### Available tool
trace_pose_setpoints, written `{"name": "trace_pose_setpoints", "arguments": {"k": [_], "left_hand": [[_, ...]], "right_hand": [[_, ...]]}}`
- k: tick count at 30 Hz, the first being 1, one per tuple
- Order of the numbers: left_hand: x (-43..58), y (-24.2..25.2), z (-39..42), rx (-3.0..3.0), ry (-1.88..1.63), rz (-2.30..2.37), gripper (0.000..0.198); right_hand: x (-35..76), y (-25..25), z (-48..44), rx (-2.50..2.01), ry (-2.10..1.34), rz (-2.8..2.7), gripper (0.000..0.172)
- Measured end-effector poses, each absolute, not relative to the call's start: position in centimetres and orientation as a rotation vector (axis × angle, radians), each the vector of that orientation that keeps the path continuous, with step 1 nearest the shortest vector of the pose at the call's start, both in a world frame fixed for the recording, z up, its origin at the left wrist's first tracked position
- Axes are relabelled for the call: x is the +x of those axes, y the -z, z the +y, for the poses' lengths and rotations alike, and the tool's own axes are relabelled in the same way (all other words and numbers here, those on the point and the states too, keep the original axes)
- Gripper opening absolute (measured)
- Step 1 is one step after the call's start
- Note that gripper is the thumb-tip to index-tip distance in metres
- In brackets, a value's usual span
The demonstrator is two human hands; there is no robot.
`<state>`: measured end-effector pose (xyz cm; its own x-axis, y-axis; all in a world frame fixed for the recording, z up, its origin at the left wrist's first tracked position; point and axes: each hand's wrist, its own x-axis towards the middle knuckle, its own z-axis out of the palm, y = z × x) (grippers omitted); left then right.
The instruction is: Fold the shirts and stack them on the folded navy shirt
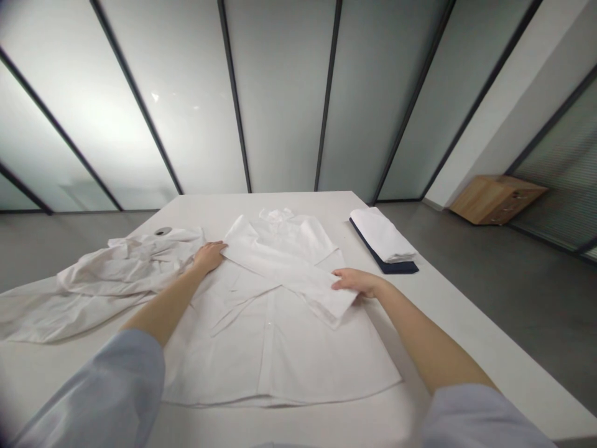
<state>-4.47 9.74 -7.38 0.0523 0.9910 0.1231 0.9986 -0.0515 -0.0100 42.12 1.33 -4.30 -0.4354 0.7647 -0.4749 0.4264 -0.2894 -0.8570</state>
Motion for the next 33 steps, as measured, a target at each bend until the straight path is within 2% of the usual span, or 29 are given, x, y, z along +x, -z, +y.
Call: {"name": "trace_pose_setpoints", "arguments": {"k": [4,7,10,17,24,29,33], "left_hand": [[-4.5,6.8,11.0,-2.321,0.086,-2.085,0.056],[-3.1,6.3,11.7,-2.433,0.157,-2.020,0.056],[-0.8,6.3,11.4,-2.515,0.222,-1.991,0.049],[2.2,8.2,9.2,-2.326,0.204,-2.068,0.047],[2.3,7.6,9.4,-2.316,0.009,-2.222,0.065],[2.8,6.7,9.5,-2.339,-0.095,-2.251,0.076],[3.0,7.1,9.4,-2.449,0.015,-2.097,0.066]], "right_hand": [[42.6,3.4,1.2,-1.562,-1.623,-1.940,0.030],[41.8,3.3,2.4,-1.629,-1.412,-1.796,0.035],[39.8,3.9,3.8,-1.661,-1.343,-1.724,0.036],[35.9,4.5,5.5,-1.451,-1.085,-1.932,0.012],[37.3,4.7,6.1,-1.868,-0.916,-2.085,0.008],[38.3,4.0,4.8,-1.764,-1.136,-2.092,0.036],[39.5,4.1,3.8,-1.583,-1.468,-1.851,0.044]]}}
